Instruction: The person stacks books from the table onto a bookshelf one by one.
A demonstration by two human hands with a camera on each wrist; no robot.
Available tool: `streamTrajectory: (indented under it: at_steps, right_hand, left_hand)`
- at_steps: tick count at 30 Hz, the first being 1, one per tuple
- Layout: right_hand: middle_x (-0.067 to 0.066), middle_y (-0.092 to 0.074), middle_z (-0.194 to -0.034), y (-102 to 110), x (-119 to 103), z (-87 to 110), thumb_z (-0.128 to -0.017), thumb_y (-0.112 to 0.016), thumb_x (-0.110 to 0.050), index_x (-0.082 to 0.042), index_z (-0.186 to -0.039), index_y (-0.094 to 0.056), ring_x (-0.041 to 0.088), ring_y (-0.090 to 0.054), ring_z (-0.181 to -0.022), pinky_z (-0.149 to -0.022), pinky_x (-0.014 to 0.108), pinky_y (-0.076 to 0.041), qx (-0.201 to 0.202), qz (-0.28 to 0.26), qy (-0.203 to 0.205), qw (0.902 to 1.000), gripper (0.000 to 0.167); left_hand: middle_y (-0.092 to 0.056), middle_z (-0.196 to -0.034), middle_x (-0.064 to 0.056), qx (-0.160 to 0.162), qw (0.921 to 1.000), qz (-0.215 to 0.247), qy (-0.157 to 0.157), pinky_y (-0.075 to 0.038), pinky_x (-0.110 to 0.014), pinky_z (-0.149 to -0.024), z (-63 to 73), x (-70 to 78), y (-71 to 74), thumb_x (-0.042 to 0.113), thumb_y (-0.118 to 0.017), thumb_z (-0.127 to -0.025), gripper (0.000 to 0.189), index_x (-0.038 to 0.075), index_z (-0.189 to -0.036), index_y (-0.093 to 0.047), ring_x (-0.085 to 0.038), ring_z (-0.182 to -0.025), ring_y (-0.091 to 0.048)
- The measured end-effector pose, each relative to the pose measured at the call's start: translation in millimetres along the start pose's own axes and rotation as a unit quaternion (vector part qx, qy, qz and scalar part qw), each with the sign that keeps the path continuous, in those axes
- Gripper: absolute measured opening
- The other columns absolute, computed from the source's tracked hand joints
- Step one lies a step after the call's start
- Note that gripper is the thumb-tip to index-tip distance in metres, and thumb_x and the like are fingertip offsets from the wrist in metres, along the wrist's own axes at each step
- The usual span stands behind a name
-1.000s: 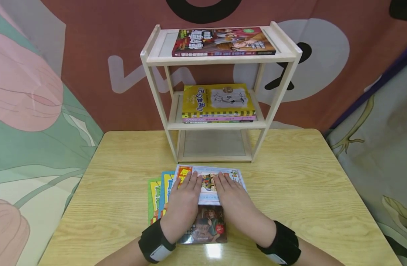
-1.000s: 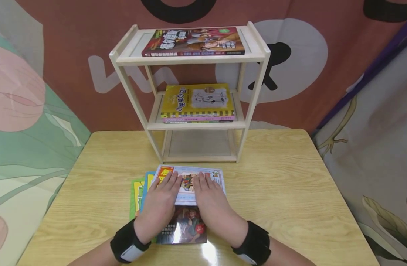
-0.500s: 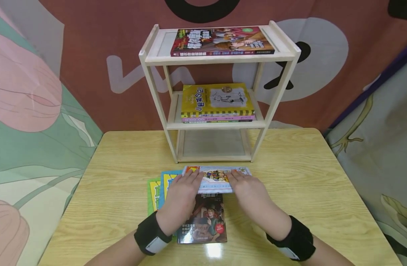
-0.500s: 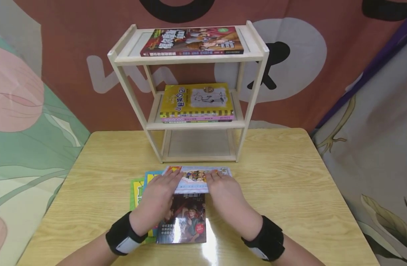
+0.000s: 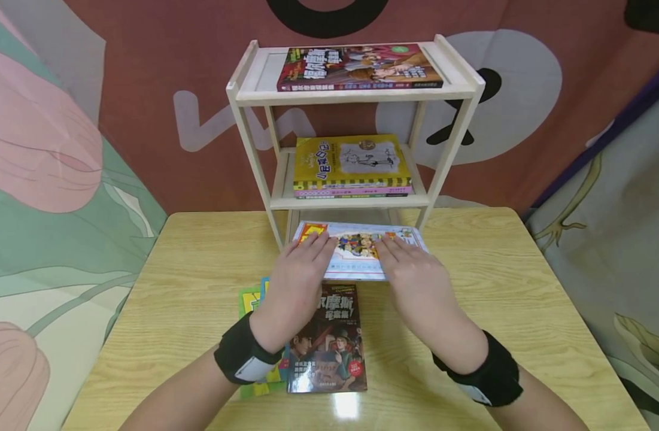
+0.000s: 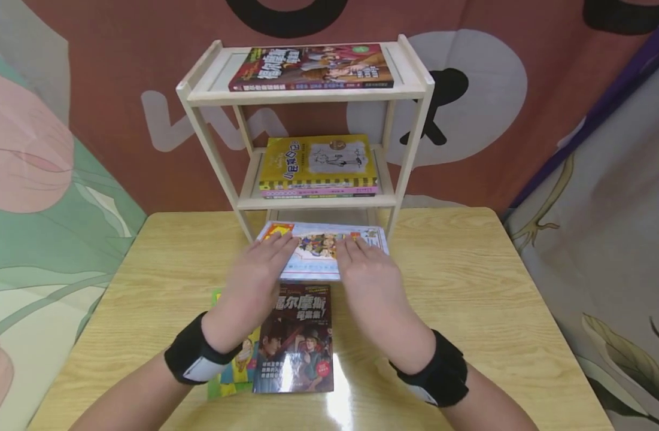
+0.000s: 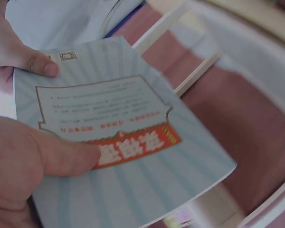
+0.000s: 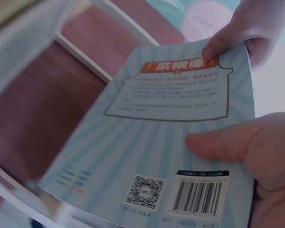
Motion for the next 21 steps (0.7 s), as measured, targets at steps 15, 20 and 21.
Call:
streamTrajectory:
  at_steps: [15, 20, 21]
  right_hand:
    - [0.007, -0.065, -0.12, 113, 5, -26.5, -0.09, -0.059, 0.001, -0.008, -0.119, -0.067, 0.023, -0.062, -0.113, -0.091, 0.042, -0.05, 0.376, 0.015, -0.013, 0.9263, 0.032]
    - [0.005, -0.065, -0.121, 119, 20, -54.1, -0.093, -0.054, -0.003, -0.009, -0.119, -0.067, 0.02, -0.061, -0.115, -0.094, 0.041, -0.049, 0.417, 0.023, -0.003, 0.9088, 0.029]
    - [0.005, -0.065, -0.121, 119, 23, -60.1, -0.094, -0.053, -0.004, -0.009, -0.119, -0.067, 0.02, -0.06, -0.116, -0.094, 0.041, -0.049, 0.416, 0.024, -0.001, 0.9088, 0.029]
  left_hand:
    - [-0.067, -0.119, -0.006, 0.402, 0.9108, -0.056, -0.077, -0.041, -0.044, -0.098, -44.3, 14.0, 103.4, 0.002, -0.067, -0.084, 0.033, 0.009, -0.116, -0.068, -0.022, -0.118, -0.059]
    - [-0.065, -0.122, -0.003, 0.407, 0.9078, -0.077, -0.068, -0.039, -0.041, -0.101, -74.4, 3.4, 110.8, 0.01, -0.064, -0.089, 0.031, 0.012, -0.12, -0.067, -0.019, -0.12, -0.057]
    - [-0.065, -0.123, -0.003, 0.403, 0.9095, -0.08, -0.064, -0.038, -0.041, -0.102, -79.9, 0.9, 111.6, 0.011, -0.062, -0.091, 0.03, 0.012, -0.121, -0.066, -0.018, -0.121, -0.057]
Point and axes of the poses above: each hand's wrist, its own z-axis away from the middle knuckle, its own y-axis out of the back of the hand, x = y × z, the point moved 7 cm from there along -z, towards the middle knuckle
